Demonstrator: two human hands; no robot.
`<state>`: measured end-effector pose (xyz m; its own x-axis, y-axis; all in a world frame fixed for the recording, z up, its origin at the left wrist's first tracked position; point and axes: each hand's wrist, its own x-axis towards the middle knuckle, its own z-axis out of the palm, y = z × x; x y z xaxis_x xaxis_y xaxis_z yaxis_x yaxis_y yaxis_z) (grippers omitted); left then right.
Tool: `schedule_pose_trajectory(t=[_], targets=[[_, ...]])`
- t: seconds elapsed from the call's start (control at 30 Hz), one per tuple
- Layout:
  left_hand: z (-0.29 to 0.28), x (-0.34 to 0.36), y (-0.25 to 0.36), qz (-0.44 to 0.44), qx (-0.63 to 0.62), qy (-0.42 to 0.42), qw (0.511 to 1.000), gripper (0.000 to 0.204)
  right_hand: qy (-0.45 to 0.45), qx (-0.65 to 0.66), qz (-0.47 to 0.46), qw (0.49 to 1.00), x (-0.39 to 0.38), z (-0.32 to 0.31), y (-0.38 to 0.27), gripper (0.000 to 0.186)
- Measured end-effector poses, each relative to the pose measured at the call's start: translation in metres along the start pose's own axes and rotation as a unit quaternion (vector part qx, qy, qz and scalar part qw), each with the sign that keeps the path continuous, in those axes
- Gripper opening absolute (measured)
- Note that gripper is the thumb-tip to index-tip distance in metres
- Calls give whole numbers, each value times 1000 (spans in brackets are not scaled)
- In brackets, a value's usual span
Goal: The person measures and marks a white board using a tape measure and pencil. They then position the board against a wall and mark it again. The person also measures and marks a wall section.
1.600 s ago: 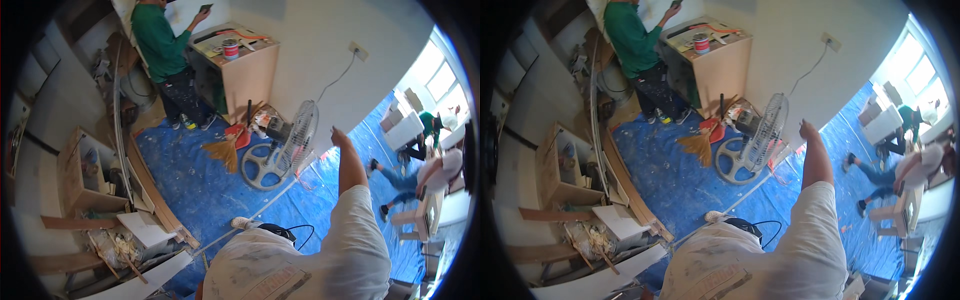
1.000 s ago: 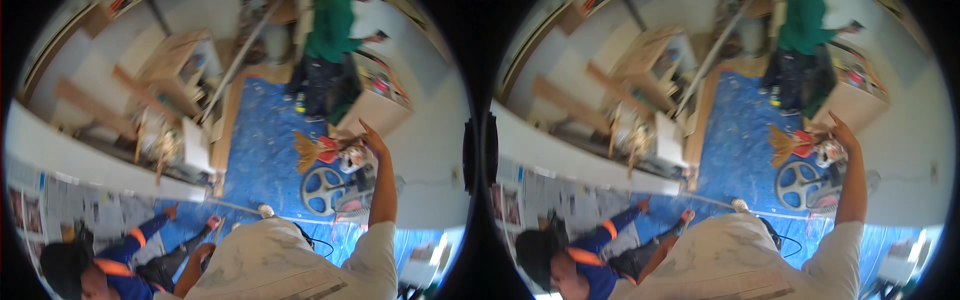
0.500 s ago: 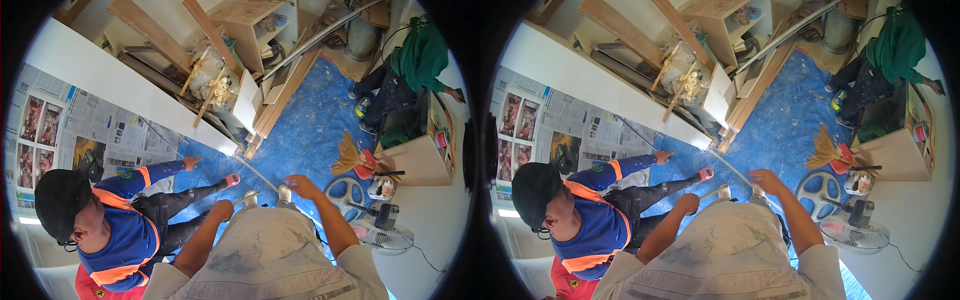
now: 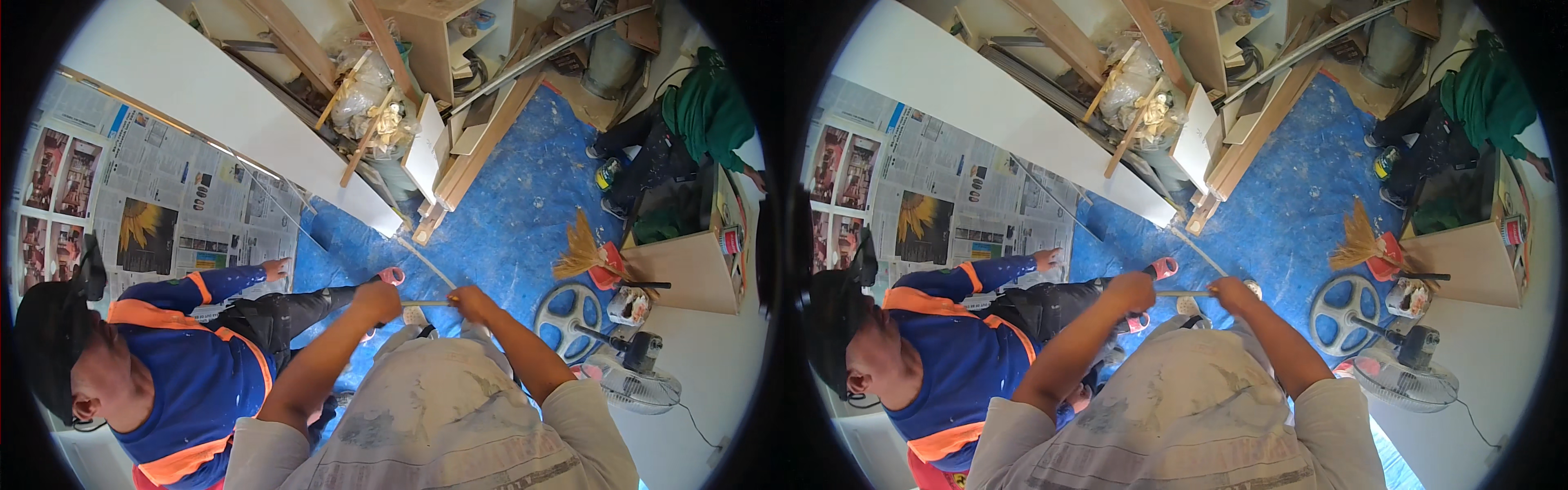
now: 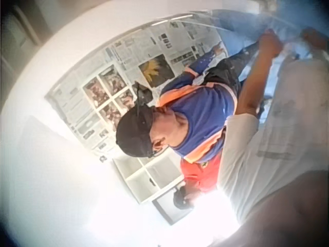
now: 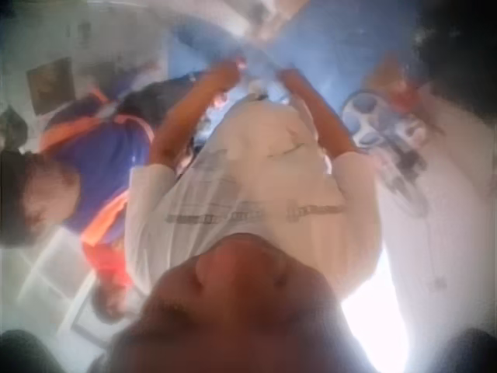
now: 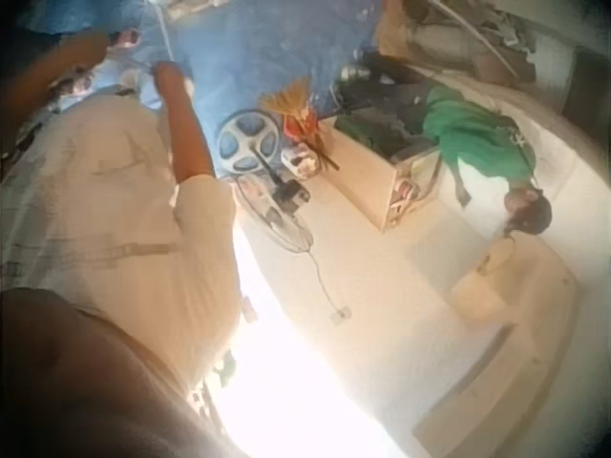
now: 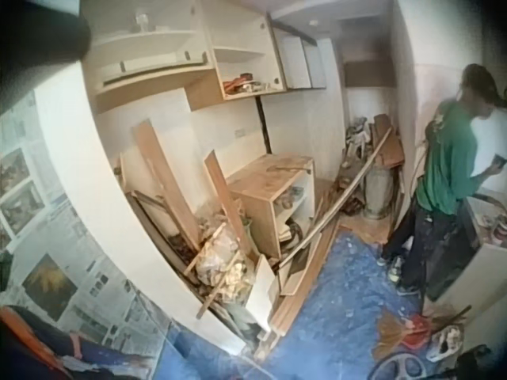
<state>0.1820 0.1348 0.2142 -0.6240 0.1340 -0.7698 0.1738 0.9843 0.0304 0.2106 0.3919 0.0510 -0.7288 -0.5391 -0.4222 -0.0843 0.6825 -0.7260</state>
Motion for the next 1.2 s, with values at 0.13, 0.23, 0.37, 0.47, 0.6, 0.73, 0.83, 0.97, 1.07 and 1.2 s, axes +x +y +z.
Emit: schedule_pose_trajectory(t=[0.13,0.23,0.37,0.47,0.6,0.73,0.83,0.97,1.07,1.2], targets=[[-69,-3,-93,108,108,-13,988,32,71,-37,82,993,-16,8,74,26],[-130,-28,-147,107,54,5,993,33,154,-86,114,978,-45,17,125,18],[-182,-69,-173,120,117,61,984,28,169,-136,146,965,-65,36,168,28],[-188,-96,-161,68,114,96,986,25,118,-76,242,960,-50,53,178,34],[-190,-122,-145,47,123,118,984,22,228,114,148,955,-14,67,147,8],[-185,-135,-137,-16,179,69,981,31,173,121,77,974,37,66,103,8],[-173,-137,-132,-33,168,80,982,32,142,182,55,971,74,62,98,8],[-153,-140,-129,-88,146,84,982,34,38,155,21,987,117,39,140,11],[-141,-145,-123,-131,120,85,980,37,125,-190,-313,922,138,24,183,21],[-128,-149,-111,-174,83,72,979,38,19,12,-52,998,155,6,224,26]])
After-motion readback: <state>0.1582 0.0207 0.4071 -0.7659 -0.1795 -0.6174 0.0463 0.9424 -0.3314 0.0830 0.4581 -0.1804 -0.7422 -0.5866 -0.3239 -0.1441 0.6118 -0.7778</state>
